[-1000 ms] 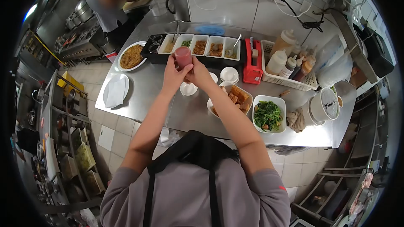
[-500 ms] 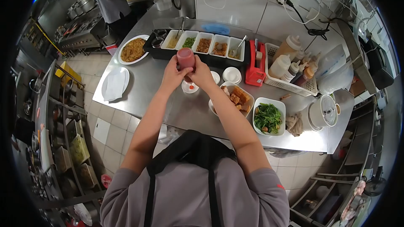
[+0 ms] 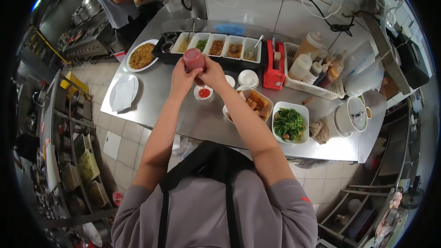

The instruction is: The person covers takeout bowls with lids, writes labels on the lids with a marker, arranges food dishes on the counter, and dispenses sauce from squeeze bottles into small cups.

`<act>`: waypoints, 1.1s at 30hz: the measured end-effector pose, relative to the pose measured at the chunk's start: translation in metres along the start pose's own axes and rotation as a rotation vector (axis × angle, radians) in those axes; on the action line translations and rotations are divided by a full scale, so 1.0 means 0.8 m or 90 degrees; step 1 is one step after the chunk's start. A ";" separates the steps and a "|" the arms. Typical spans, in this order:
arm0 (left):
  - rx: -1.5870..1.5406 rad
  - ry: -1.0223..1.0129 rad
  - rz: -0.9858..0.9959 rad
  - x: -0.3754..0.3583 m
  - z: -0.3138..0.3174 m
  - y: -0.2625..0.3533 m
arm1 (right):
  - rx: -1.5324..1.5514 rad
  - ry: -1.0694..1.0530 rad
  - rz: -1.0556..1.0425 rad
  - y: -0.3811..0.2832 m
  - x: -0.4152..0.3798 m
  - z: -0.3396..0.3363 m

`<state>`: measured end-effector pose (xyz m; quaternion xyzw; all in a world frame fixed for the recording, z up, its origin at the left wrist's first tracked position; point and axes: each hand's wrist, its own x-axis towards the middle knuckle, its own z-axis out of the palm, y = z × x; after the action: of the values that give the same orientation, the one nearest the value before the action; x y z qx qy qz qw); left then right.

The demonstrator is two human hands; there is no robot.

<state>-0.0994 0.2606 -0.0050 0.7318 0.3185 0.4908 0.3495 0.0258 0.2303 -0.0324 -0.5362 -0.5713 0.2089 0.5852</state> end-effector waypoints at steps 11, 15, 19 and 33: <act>0.060 -0.016 -0.023 -0.001 0.000 -0.011 | 0.017 0.014 0.016 0.008 -0.002 0.008; 0.053 0.001 -0.006 -0.002 0.001 -0.013 | -0.022 0.013 -0.006 0.013 -0.002 0.010; 0.018 -0.028 -0.015 0.002 -0.004 -0.016 | -0.063 -0.031 0.018 0.003 0.000 0.006; -0.805 -0.097 -0.387 0.008 0.056 0.021 | 0.216 0.036 -0.048 -0.048 -0.057 -0.106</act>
<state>-0.0533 0.2477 0.0002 0.2998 0.1372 0.4098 0.8505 0.0753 0.1456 -0.0003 -0.4136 -0.5305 0.2652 0.6908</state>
